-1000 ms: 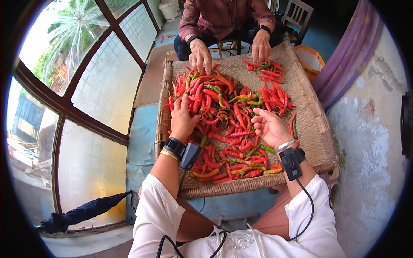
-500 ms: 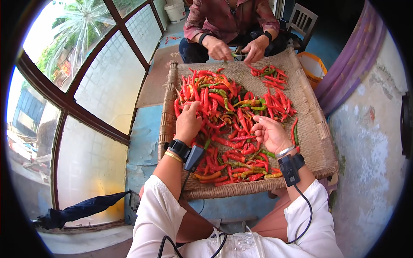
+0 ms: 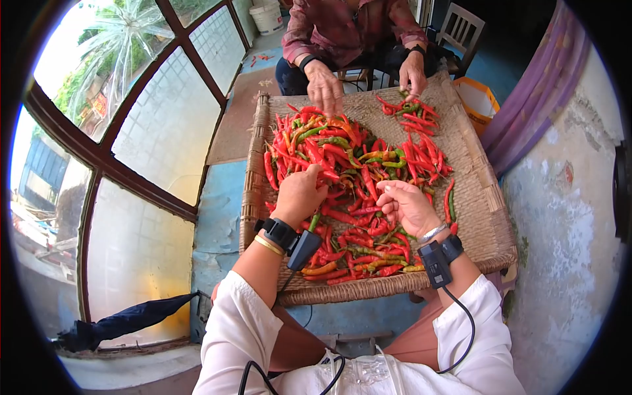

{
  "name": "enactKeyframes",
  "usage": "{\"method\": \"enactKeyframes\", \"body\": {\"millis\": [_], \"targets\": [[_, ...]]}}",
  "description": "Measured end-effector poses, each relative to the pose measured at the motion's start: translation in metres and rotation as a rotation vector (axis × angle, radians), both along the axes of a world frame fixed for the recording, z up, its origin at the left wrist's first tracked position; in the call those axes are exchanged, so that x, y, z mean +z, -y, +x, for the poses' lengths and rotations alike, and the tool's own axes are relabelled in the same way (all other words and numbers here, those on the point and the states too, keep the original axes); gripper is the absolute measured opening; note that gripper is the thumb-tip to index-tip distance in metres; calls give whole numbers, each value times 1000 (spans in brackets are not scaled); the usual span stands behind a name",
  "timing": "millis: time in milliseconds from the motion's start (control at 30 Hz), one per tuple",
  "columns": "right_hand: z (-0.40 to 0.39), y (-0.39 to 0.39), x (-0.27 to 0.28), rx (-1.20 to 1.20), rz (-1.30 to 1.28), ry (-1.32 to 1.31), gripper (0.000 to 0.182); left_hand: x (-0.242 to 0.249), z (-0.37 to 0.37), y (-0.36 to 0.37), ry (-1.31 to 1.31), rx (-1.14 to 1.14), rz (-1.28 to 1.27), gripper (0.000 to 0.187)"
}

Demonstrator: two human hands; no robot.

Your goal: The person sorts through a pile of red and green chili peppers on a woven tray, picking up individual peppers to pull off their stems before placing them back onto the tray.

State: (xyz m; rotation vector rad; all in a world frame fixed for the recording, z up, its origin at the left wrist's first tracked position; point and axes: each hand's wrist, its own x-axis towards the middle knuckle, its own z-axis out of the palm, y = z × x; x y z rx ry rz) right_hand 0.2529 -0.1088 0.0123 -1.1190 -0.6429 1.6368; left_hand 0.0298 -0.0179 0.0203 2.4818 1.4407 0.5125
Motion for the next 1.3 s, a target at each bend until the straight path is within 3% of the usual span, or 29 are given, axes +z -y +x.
{"method": "enactKeyframes", "body": {"millis": [167, 267, 433, 500, 567, 600, 700, 767, 900, 967, 1100, 1167, 1267, 1300], "targets": [[-9, 0, -1, 53, -15, 59, 26, 11, 12, 22, 158, -208, -91, 38], [-16, 2, 1, 151, 110, 223, 42, 14, 21, 40, 230, -322, -181, 31], [-20, 3, -5, 277, 196, 333, 41, 8, 30, 50, 254, -357, -221, 31], [-23, 4, -9, 297, 410, 458, 41, 8, 29, 49, 267, -346, -267, 33], [-27, 5, -8, 233, 420, 450, 34, 4, 28, 47, 396, -429, -349, 38], [-27, 5, -4, 180, 426, 580, 29, 4, 28, 47, 396, -429, -350, 38], [-26, 4, -3, 56, 491, 797, 20, 9, 28, 51, 440, -501, -485, 36], [-25, 4, -3, -16, 552, 885, 18, 20, 28, 52, 510, -356, -1002, 39], [-26, 6, 4, 27, 493, 799, 17, 2, 23, 42, 485, -340, -887, 32], [-25, 7, 11, 54, 422, 732, 17, 2, 20, 39, 227, -407, -628, 23], [-4, 0, 21, -51, 297, 647, 18, 3, 15, 38, 251, -444, -522, 18], [15, -3, 25, -144, 154, 502, 18, 4, 14, 34, 218, -335, -431, 16], [26, -9, 27, -486, 288, -51, 19, 12, 13, 35, 348, -246, -559, 15], [27, -9, 27, -486, 289, -49, 19, 13, 14, 35, 350, -246, -558, 15]]}}
